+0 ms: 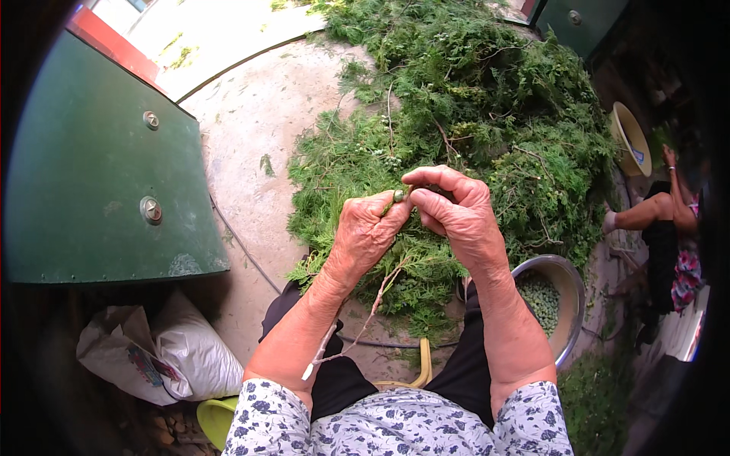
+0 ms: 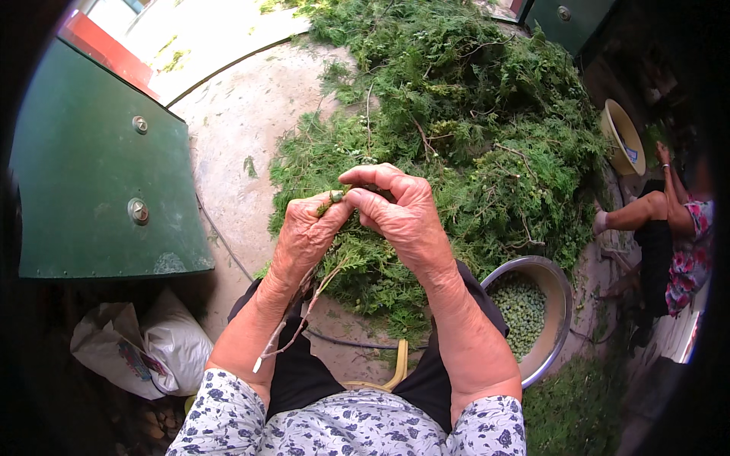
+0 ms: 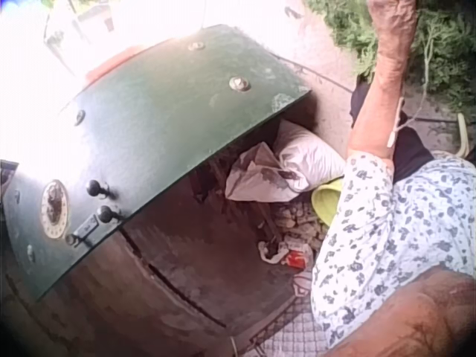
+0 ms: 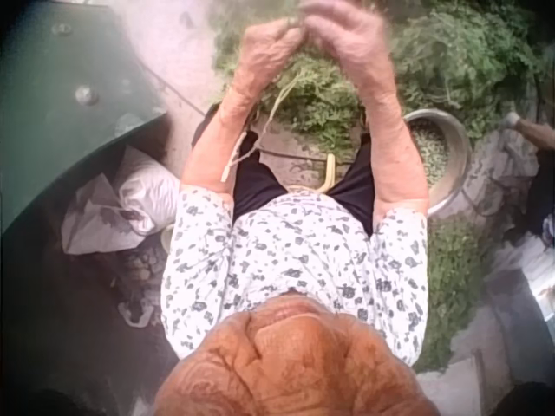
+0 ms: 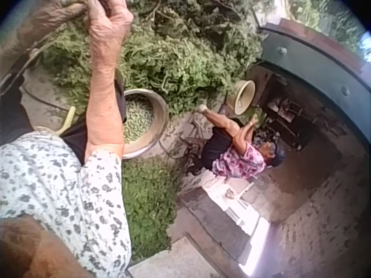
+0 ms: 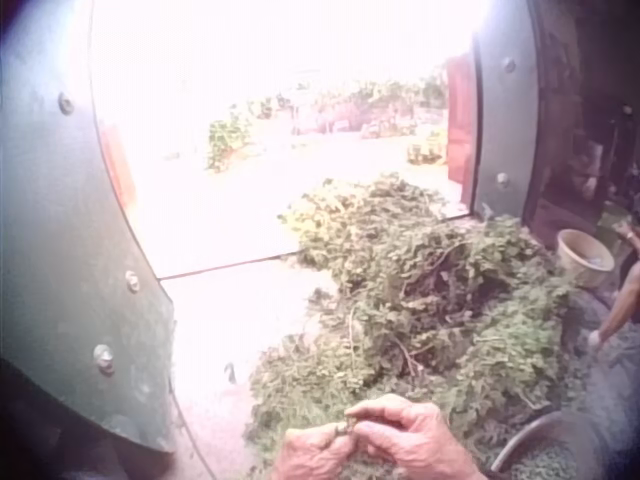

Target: The person picks small green cones from a cypress branch by hand, dropping them into a metal bowl. After stripping the cones, the person sets the branch aside on a pile of foliage and picks up another branch to repeat the process.

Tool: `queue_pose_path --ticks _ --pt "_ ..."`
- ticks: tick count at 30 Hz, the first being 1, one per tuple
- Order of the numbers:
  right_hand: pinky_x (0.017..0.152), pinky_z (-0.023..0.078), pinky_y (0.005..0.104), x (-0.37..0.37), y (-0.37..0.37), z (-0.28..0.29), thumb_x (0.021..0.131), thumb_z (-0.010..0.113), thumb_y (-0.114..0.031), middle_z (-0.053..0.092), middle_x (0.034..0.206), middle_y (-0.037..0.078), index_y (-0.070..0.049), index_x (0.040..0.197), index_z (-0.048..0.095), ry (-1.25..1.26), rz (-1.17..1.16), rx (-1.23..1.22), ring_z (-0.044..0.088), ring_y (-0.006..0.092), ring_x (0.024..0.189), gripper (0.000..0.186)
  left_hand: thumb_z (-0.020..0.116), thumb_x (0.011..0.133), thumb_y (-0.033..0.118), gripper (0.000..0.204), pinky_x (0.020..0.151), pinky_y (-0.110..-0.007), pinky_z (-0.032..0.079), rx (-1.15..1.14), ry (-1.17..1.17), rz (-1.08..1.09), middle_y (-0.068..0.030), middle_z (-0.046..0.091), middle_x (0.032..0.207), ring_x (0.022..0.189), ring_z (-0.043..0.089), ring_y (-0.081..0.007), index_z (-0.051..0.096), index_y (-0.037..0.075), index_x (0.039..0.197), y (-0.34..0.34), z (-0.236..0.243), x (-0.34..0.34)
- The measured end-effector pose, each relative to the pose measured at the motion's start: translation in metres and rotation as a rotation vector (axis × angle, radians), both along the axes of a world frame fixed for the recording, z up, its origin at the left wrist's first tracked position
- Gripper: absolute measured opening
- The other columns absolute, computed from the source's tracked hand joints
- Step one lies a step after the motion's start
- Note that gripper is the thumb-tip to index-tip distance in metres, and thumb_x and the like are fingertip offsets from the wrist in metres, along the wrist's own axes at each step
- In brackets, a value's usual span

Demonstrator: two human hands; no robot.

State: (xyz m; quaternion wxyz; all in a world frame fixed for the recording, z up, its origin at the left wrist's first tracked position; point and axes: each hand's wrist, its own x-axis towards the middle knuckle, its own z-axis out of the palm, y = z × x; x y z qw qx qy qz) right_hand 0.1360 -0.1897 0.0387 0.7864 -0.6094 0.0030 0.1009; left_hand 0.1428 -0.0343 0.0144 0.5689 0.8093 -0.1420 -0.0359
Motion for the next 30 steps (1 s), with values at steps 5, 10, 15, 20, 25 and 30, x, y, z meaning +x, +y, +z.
queue_pose_path --ticks 5,10,15,20,25,30 --pt "0.067 0.044 0.0279 0.003 0.003 -0.013 0.072 0.065 -0.003 0.056 0.076 0.008 -0.001 0.093 0.064 -0.406 0.004 -0.448 0.055 0.0176 0.073 0.02 0.057 0.086 0.027 0.028 0.05 -0.038 0.041 0.19 -0.143 -0.029 -0.0175 0.052 0.062 0.057 0.054 -0.0345 0.056 0.0 0.078 0.003 -0.013 0.002" --pt "0.051 0.041 0.0208 -0.001 0.003 -0.013 0.081 0.062 -0.009 0.054 0.07 0.002 0.0 0.086 0.061 -0.116 -0.044 -0.253 0.051 0.0088 0.058 0.01 0.056 0.086 0.025 0.025 0.052 -0.037 0.043 0.107 -0.125 -0.014 -0.0165 0.054 0.065 0.06 0.056 -0.0328 0.057 0.001 0.079 -0.003 -0.002 -0.001" --pt "0.043 0.034 0.0176 0.008 -0.027 -0.018 0.088 0.056 -0.011 0.053 0.071 0.001 -0.001 0.093 0.056 0.096 -0.176 0.346 0.048 0.006 0.056 0.012 0.058 0.086 0.016 0.02 0.05 -0.027 0.037 0.112 -0.143 0.055 -0.0069 0.046 0.058 0.054 0.04 -0.0096 0.058 -0.003 0.079 0.001 -0.004 0.002" --pt "0.044 0.036 0.0178 -0.017 -0.097 -0.008 0.086 0.057 -0.006 0.055 0.076 0.002 0.0 0.096 0.055 0.068 -0.408 0.169 0.05 0.0068 0.06 0.012 0.056 0.088 0.017 0.026 0.048 -0.025 0.028 0.022 -0.096 0.082 0.0009 0.032 0.059 0.057 0.029 -0.0058 0.05 -0.001 0.07 0.003 -0.001 0.005" --pt "0.044 0.038 0.0183 -0.096 -0.191 -0.033 0.085 0.056 -0.004 0.054 0.074 0.003 -0.001 0.095 0.055 0.169 -0.577 -0.186 0.049 0.0071 0.058 0.011 0.056 0.089 0.018 0.029 0.048 -0.024 0.026 -0.042 -0.085 0.115 0.0042 0.033 0.059 0.057 0.028 -0.0055 0.047 0.0 0.067 0.007 0.002 0.002" --pt "0.066 0.048 0.0276 -0.213 -0.259 -0.089 0.074 0.058 -0.004 0.06 0.082 0.007 0.0 0.103 0.059 0.633 -0.595 -0.754 0.058 0.0151 0.075 0.029 0.057 0.088 0.02 0.033 0.046 -0.028 0.03 -0.13 -0.044 0.167 -0.0019 0.026 0.057 0.052 0.028 -0.0096 0.044 0.0 0.065 0.008 0.002 0.004"
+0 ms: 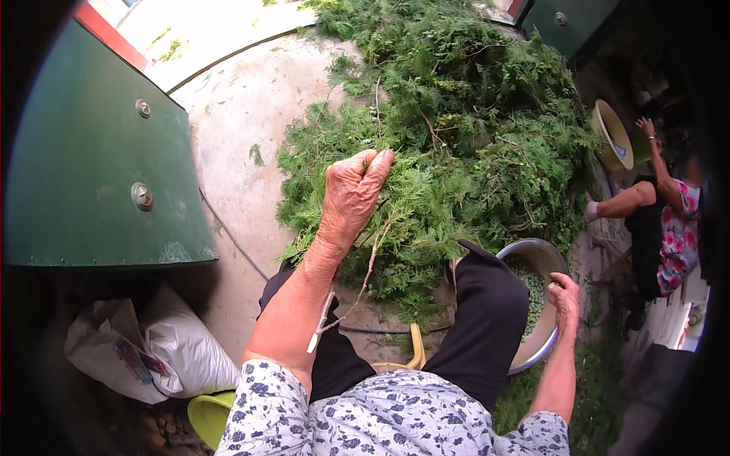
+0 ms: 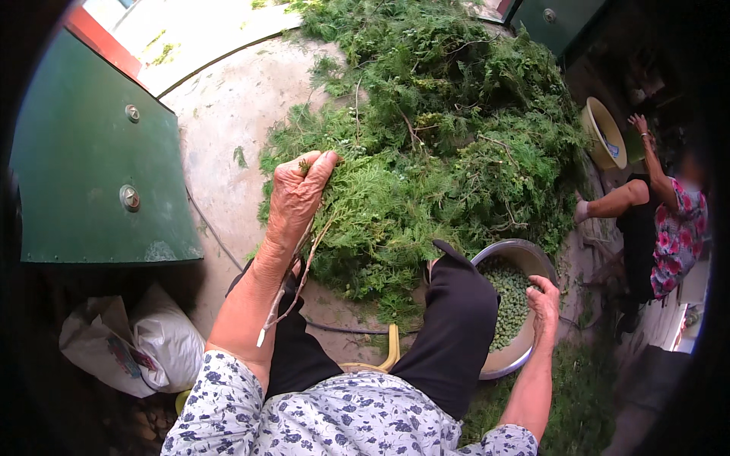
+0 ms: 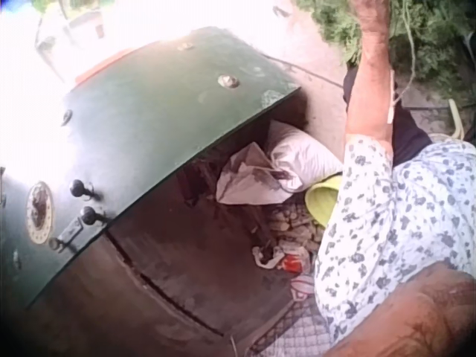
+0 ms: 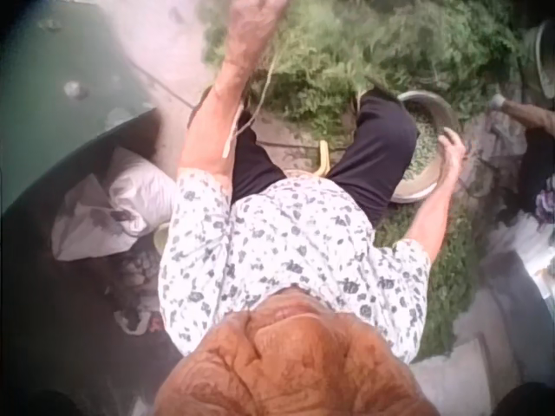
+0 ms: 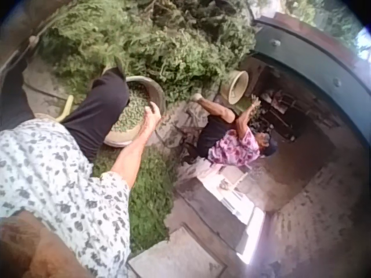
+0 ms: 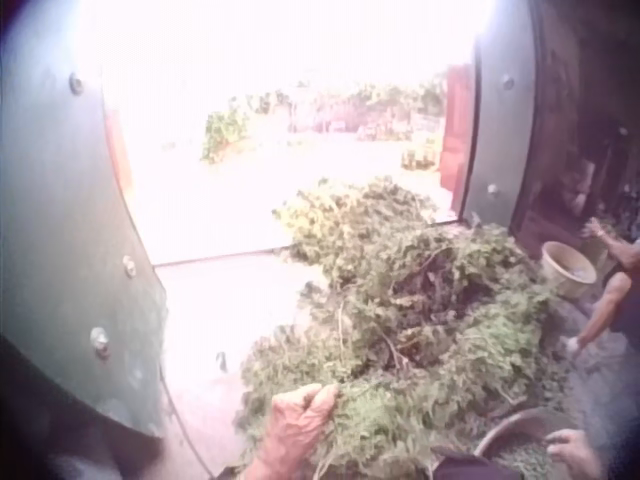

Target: The person picks small green cones from a cypress branch by hand, dropping them into a metal bowl. After stripping the cones, the person sets the branch aside on a pile of foliage and picks up another branch to repeat the process.

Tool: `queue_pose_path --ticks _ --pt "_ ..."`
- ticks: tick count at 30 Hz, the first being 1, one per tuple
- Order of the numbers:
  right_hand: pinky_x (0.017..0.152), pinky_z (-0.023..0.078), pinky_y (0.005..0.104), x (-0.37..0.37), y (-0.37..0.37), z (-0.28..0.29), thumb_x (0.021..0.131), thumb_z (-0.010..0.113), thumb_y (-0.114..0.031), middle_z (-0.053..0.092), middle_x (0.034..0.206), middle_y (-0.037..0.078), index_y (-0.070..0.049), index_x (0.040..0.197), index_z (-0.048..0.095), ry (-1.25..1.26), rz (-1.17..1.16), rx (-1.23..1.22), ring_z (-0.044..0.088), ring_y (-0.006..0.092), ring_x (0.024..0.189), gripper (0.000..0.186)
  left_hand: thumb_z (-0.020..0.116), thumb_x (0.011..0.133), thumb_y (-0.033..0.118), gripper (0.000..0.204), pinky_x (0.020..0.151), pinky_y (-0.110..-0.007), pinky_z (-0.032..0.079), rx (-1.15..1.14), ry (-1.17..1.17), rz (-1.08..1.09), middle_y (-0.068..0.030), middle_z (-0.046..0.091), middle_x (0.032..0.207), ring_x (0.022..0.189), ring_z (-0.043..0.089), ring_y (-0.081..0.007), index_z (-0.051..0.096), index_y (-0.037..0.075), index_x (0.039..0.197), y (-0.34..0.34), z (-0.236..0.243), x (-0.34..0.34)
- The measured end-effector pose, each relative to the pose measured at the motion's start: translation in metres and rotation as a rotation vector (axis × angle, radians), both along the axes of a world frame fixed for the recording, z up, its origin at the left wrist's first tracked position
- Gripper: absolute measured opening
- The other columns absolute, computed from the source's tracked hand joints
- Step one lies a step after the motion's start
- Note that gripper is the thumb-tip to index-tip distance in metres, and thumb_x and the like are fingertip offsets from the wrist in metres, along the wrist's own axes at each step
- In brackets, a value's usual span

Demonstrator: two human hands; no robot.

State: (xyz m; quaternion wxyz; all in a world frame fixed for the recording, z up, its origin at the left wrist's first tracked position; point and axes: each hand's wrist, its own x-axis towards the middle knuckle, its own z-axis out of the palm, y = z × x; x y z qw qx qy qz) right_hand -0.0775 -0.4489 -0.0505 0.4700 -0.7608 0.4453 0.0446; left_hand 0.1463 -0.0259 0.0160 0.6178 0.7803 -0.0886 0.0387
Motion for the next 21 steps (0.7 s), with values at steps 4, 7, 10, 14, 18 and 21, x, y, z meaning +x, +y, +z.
queue_pose_path --ticks 4,7,10,14,18,21 --pt "0.074 0.047 0.0306 -0.05 -0.045 -0.041 0.073 0.059 -0.005 0.061 0.086 0.008 0.003 0.104 0.059 0.033 0.309 -0.446 0.059 0.0198 0.079 0.032 0.057 0.088 0.019 0.033 0.045 -0.028 0.029 -0.036 -0.061 0.035 -0.003 0.027 0.056 0.052 0.028 -0.009 0.043 0.0 0.064 -0.002 -0.003 0.0" --pt "0.085 0.044 0.0321 0.001 0.005 0.011 0.078 0.057 -0.008 0.062 0.097 0.01 0.003 0.106 0.059 -0.076 0.175 -0.407 0.058 0.0234 0.092 0.03 0.056 0.089 0.018 0.03 0.046 -0.025 0.026 -0.063 -0.093 0.052 0.0022 0.029 0.057 0.054 0.026 -0.0064 0.046 0.002 0.065 -0.003 -0.007 0.002" --pt "0.085 0.047 0.0316 0.065 0.088 0.062 0.087 0.057 -0.022 0.061 0.099 0.014 0.006 0.106 0.057 -0.545 0.016 0.215 0.059 0.0241 0.095 0.033 0.055 0.089 0.016 0.028 0.047 -0.023 0.023 -0.093 -0.108 0.077 0.0076 0.031 0.059 0.056 0.025 -0.0041 0.047 0.004 0.065 -0.006 -0.009 0.0" --pt "0.091 0.045 0.041 0.13 0.209 0.091 0.084 0.056 -0.044 0.056 0.106 0.022 0.011 0.113 0.045 -0.446 0.127 1.037 0.056 0.0309 0.103 0.063 0.057 0.087 0.019 0.029 0.043 -0.031 0.03 0.069 -0.195 0.168 -0.0113 0.036 0.053 0.046 0.031 -0.0179 0.049 0.0 0.067 -0.004 -0.006 -0.004" --pt "0.089 0.043 0.0426 0.17 0.264 0.08 0.08 0.06 -0.048 0.048 0.116 0.022 0.006 0.115 0.045 -0.269 0.015 1.158 0.05 0.0264 0.105 0.066 0.058 0.086 0.018 0.023 0.047 -0.038 0.039 0.247 -0.337 0.142 -0.0166 0.052 0.061 0.053 0.053 -0.0322 0.053 0.001 0.071 -0.014 -0.001 -0.011" --pt "0.081 0.045 0.04 0.183 0.282 0.074 0.081 0.062 -0.039 0.048 0.115 0.017 -0.001 0.116 0.045 -0.241 0.025 1.032 0.048 0.0217 0.101 0.054 0.062 0.082 0.016 0.017 0.047 -0.035 0.043 0.282 -0.524 0.08 -0.0137 0.056 0.064 0.055 0.056 -0.0283 0.059 -0.001 0.078 -0.015 -0.004 -0.016"
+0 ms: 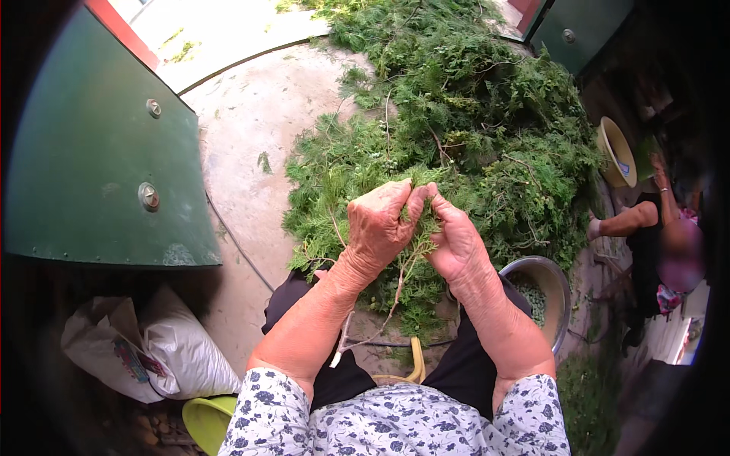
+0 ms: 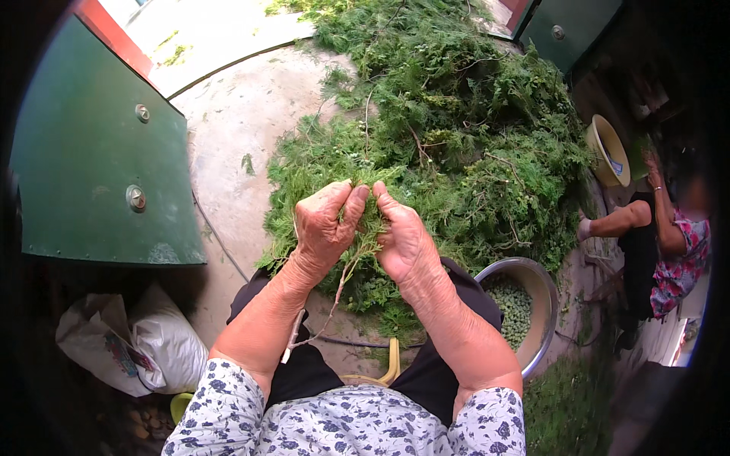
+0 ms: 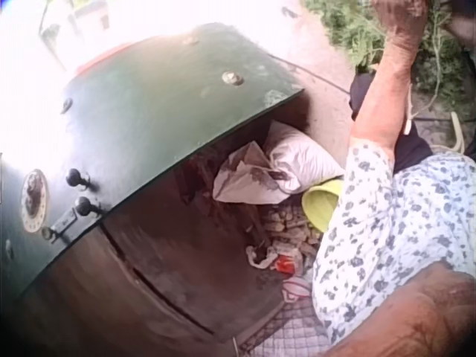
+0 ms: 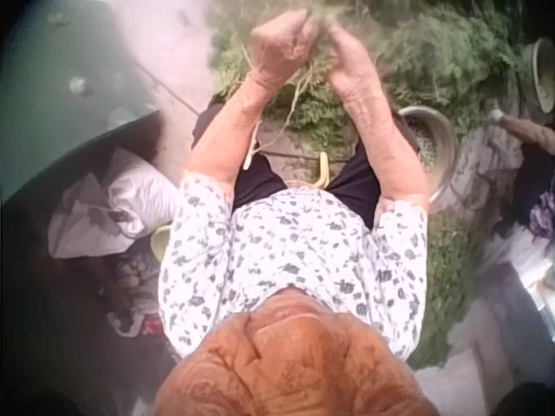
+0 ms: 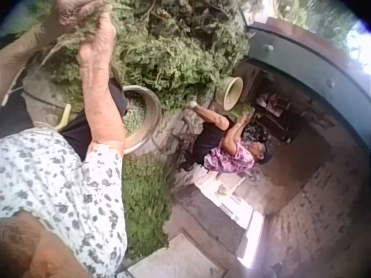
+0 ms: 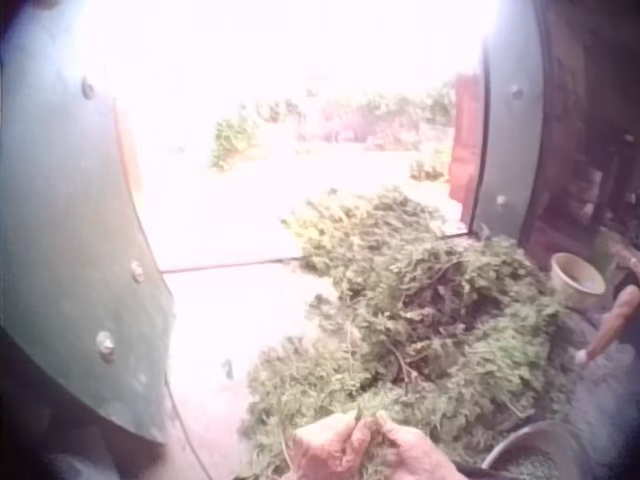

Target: The person picks small green cones from a cypress branch by hand, dropping them into a metal bowl. After stripping the cones, the person sets the branch aside on a pile of foliage and picks up another branch to repeat the process.

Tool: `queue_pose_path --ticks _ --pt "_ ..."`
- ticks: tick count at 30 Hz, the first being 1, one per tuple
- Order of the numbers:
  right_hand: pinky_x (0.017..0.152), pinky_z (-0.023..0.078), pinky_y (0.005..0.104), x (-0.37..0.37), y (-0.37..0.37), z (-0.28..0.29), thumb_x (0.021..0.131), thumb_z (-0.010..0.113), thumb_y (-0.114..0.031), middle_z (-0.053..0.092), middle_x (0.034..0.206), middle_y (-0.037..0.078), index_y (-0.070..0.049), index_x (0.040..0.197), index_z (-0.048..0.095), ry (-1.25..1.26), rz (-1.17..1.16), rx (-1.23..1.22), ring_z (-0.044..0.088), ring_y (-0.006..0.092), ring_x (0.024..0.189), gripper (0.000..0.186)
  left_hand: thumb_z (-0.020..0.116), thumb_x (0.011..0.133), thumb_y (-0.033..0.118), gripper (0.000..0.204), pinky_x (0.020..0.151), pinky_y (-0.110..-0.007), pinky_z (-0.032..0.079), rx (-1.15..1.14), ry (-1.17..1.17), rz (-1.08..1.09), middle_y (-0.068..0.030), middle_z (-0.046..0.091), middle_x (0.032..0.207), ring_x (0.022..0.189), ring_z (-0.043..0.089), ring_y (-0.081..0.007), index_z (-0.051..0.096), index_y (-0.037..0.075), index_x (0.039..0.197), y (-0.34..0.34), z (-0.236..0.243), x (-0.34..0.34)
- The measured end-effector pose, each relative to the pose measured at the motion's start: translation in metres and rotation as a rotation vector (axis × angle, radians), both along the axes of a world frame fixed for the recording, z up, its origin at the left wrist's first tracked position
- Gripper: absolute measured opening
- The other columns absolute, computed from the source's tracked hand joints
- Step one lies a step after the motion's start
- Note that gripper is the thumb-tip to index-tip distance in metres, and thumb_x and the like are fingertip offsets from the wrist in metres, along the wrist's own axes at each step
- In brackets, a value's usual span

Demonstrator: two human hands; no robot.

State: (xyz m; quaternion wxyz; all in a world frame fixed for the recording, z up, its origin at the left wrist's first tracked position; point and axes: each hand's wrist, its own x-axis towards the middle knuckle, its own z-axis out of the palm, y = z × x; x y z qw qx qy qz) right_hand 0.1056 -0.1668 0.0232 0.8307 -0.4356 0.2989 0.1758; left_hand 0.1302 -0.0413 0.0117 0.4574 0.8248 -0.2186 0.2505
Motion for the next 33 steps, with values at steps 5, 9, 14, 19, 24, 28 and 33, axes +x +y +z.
queue_pose_path --ticks 5,9,14,19,24,28,33 --pt "0.093 0.034 0.0366 0.014 -0.008 -0.039 0.08 0.058 -0.008 0.056 0.095 0.007 0.001 0.114 0.042 -0.139 -0.051 0.289 0.047 0.0145 0.102 0.039 0.067 0.076 0.012 0.017 0.048 -0.033 0.045 -0.009 -0.098 -0.215 -0.0126 0.057 0.067 0.056 0.057 -0.0253 0.062 -0.001 0.086 -0.008 0.005 -0.005" --pt "0.098 0.029 0.0338 0.015 -0.004 -0.007 0.077 0.065 -0.006 0.051 0.114 0.016 0.008 0.132 0.024 -0.143 -0.146 -0.144 0.044 0.018 0.11 0.07 0.067 0.075 0.012 0.019 0.052 -0.032 0.046 -0.01 0.0 -0.211 -0.0124 0.06 0.07 0.059 0.059 -0.0264 0.062 -0.001 0.088 -0.007 -0.001 -0.009" --pt "0.094 0.034 0.0341 0.024 -0.018 -0.031 0.083 0.062 -0.011 0.047 0.122 0.014 0.007 0.136 0.018 -0.299 -0.069 -0.065 0.044 0.0185 0.109 0.071 0.061 0.08 0.005 0.013 0.054 -0.026 0.043 -0.255 0.258 -0.056 -0.0093 0.058 0.069 0.059 0.053 -0.0132 0.057 -0.001 0.09 -0.01 -0.006 -0.007" --pt "0.081 0.044 0.0355 0.02 -0.015 -0.019 0.088 0.057 -0.017 0.048 0.12 0.012 0.0 0.138 0.02 -0.193 -0.094 -0.081 0.049 0.0175 0.101 0.065 0.058 0.088 0.021 0.021 0.057 -0.02 0.037 -0.415 0.356 -0.083 0.002 0.052 0.069 0.062 0.044 -0.0053 0.061 0.001 0.089 -0.008 -0.014 0.002" --pt "0.043 0.039 0.0273 0.026 -0.015 -0.003 0.092 0.047 -0.015 0.052 0.076 0.003 -0.009 0.108 0.041 -0.169 -0.29 -0.015 0.047 0.0123 0.055 0.018 0.051 0.088 0.048 0.047 0.056 -0.024 0.031 -0.8 0.783 -0.106 0.0056 0.042 0.066 0.063 0.033 -0.0053 0.063 0.003 0.083 0.0 -0.014 0.013" --pt "0.039 0.031 0.0261 0.028 -0.032 -0.005 0.092 0.045 -0.012 0.044 0.065 0.001 -0.01 0.104 0.041 -0.296 -0.191 0.105 0.035 0.0095 0.046 0.013 0.049 0.085 0.055 0.052 0.062 -0.026 0.038 -0.983 0.958 0.014 0.002 0.05 0.074 0.067 0.043 -0.0074 0.06 0.005 0.095 0.006 -0.011 0.019" --pt "0.039 0.031 0.0269 0.033 -0.049 -0.006 0.092 0.042 -0.011 0.044 0.062 0.0 -0.007 0.1 0.044 -0.479 -0.153 0.203 0.037 0.0086 0.046 0.009 0.047 0.089 0.047 0.048 0.068 -0.027 0.041 -1.235 0.903 0.143 -0.0035 0.053 0.092 0.079 0.051 -0.0136 0.049 0.005 0.113 0.011 -0.032 0.018"
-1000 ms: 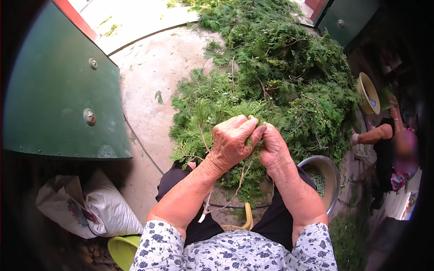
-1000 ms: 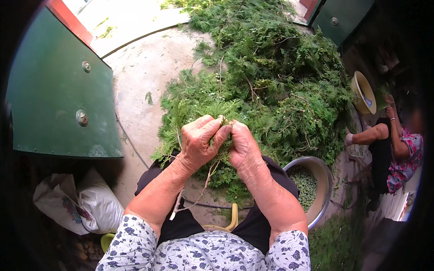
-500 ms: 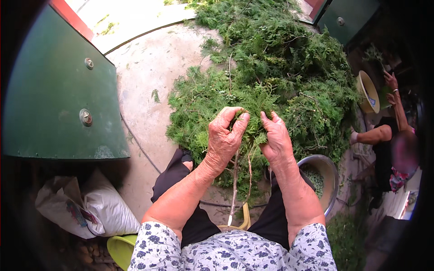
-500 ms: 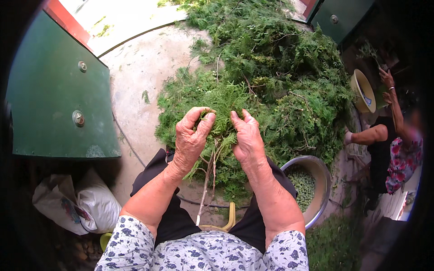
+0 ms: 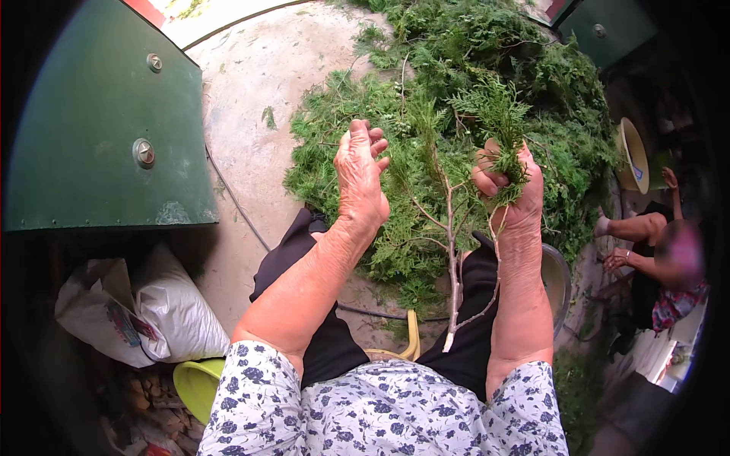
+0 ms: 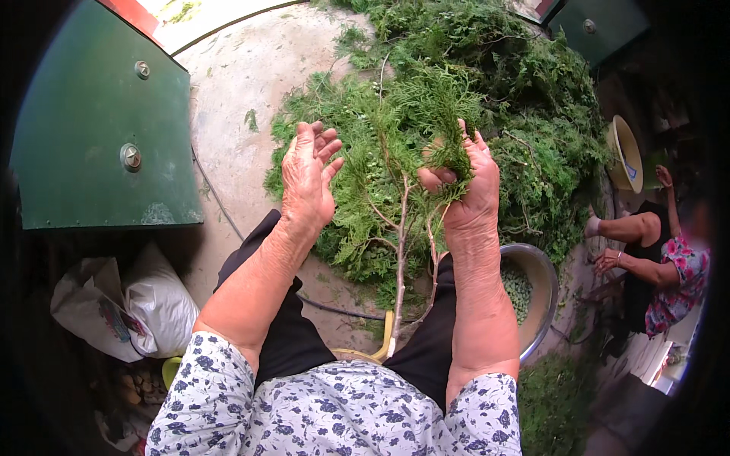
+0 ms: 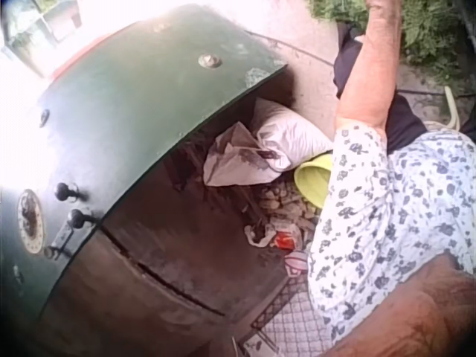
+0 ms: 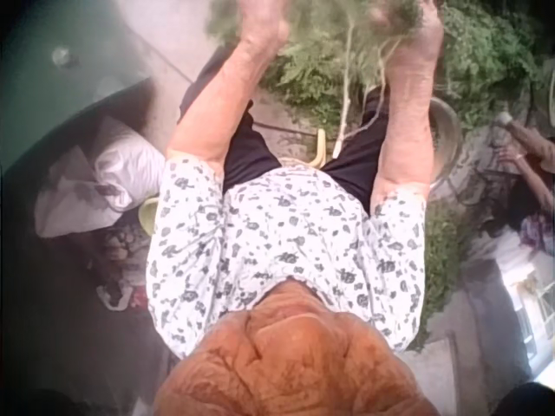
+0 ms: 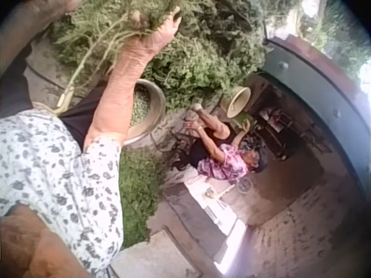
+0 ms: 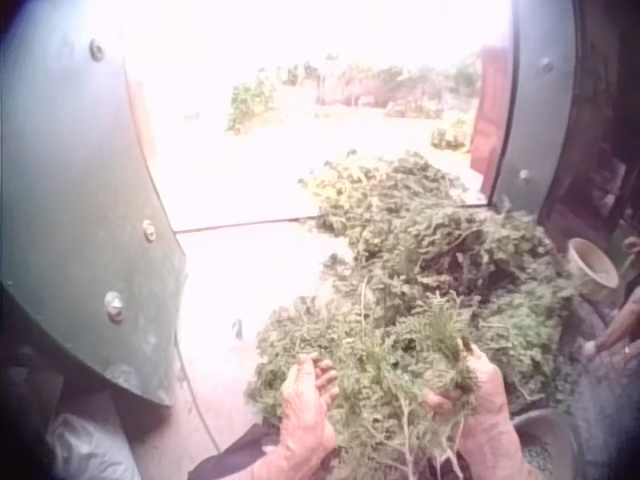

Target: The person picks small green cones from a cypress branch by hand, dropping them into a metal bowl. After stripping the cones, the person sets the branch aside on a pile of foliage and picks up another branch to repeat the process.

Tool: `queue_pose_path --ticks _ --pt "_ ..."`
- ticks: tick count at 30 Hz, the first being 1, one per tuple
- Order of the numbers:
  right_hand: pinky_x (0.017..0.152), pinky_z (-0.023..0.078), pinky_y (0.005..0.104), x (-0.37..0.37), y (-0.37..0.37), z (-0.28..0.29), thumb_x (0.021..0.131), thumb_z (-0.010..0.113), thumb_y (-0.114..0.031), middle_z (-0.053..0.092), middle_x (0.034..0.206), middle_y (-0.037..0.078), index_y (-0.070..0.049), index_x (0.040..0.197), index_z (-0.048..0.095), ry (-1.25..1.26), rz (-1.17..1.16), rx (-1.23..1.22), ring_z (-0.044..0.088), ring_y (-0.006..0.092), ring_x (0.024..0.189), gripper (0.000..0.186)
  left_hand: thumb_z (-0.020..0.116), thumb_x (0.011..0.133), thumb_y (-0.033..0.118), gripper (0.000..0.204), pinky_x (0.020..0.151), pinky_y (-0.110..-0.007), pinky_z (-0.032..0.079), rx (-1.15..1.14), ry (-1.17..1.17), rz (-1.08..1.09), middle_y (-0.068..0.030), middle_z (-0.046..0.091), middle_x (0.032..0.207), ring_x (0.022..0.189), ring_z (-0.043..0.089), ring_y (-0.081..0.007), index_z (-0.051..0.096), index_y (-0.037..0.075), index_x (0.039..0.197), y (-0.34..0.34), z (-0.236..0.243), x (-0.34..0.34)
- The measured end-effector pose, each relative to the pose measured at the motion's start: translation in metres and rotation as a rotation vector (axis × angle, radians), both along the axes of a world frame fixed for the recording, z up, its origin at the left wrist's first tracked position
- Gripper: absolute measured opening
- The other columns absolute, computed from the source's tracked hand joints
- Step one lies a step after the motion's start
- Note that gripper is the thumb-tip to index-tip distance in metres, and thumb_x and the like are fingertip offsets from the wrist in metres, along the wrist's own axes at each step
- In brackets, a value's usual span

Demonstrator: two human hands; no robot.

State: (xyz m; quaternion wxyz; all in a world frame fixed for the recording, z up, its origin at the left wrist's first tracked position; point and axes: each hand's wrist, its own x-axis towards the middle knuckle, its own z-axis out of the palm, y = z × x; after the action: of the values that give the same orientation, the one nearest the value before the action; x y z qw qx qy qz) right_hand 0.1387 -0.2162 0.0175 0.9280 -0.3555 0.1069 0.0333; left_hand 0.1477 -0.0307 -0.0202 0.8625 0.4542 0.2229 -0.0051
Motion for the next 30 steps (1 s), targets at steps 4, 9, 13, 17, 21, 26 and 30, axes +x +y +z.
queue_pose_path --ticks 4,9,13,17,21,26,30 --pt "0.04 0.028 0.0221 0.003 -0.01 -0.001 0.083 0.049 -0.021 0.032 0.059 0.0 -0.006 0.077 0.039 -0.144 0.128 0.132 0.029 0.0089 0.047 0.019 0.05 0.09 0.03 0.033 0.066 -0.026 0.041 0.194 0.149 0.06 -0.0034 0.051 0.099 0.08 0.051 -0.0122 0.048 0.006 0.113 0.0 -0.015 -0.008" --pt "0.041 0.029 0.022 0.002 -0.012 0.003 0.076 0.055 -0.021 0.031 0.059 -0.001 -0.006 0.075 0.037 -0.158 0.186 0.161 0.029 0.0094 0.047 0.024 0.061 0.085 0.031 0.037 0.072 -0.036 0.048 -0.109 0.331 -0.237 -0.0109 0.055 0.098 0.087 0.056 -0.0199 0.046 0.006 0.108 -0.013 -0.02 -0.019" --pt "0.037 0.027 0.0236 -0.001 -0.003 0.0 0.091 0.032 -0.012 0.038 0.067 0.003 -0.007 0.084 0.044 -0.175 0.16 0.336 0.032 0.0099 0.048 0.015 0.062 0.083 0.039 0.049 0.066 -0.037 0.055 -0.229 0.361 -0.544 -0.0191 0.06 0.09 0.077 0.064 -0.0246 0.043 0.0 0.107 -0.019 -0.009 -0.026" --pt "0.037 0.027 0.0246 -0.003 0.003 0.0 0.087 0.036 -0.008 0.038 0.066 0.003 -0.006 0.085 0.045 -0.182 0.141 0.358 0.033 0.0129 0.051 0.009 0.06 0.084 0.037 0.046 0.06 -0.037 0.055 -0.353 0.349 -0.654 -0.0164 0.062 0.087 0.071 0.065 -0.0233 0.043 0.0 0.105 -0.033 -0.017 -0.041" --pt "0.037 0.028 0.0252 -0.002 0.002 0.0 0.086 0.037 -0.007 0.037 0.065 0.003 -0.005 0.081 0.045 -0.224 0.139 0.353 0.032 0.0131 0.052 0.009 0.066 0.081 0.019 0.062 0.056 -0.033 0.055 -0.388 0.357 -0.494 -0.0167 0.061 0.09 0.071 0.064 -0.0219 0.028 -0.003 0.124 -0.044 -0.016 -0.051" --pt "0.042 0.03 0.0227 -0.004 0.0 -0.006 0.081 0.061 -0.028 0.033 0.072 0.0 -0.01 0.118 0.051 -0.332 0.192 0.274 0.03 0.0106 0.056 0.042 0.068 0.071 -0.002 0.117 0.055 -0.028 0.053 -0.419 0.238 -0.541 -0.0195 0.057 0.103 0.07 0.063 -0.0207 -0.035 0.003 0.127 -0.037 -0.011 -0.043" --pt "0.037 0.028 0.0257 -0.006 0.009 0.012 0.091 0.039 -0.015 0.036 0.063 0.001 -0.006 0.076 0.046 -0.241 0.093 0.348 0.031 0.0132 0.051 0.018 0.065 0.068 -0.009 0.115 0.053 -0.025 0.052 -0.277 0.151 -0.498 -0.0203 0.058 0.104 0.07 0.063 -0.0189 -0.031 0.003 0.129 -0.031 -0.01 -0.034"
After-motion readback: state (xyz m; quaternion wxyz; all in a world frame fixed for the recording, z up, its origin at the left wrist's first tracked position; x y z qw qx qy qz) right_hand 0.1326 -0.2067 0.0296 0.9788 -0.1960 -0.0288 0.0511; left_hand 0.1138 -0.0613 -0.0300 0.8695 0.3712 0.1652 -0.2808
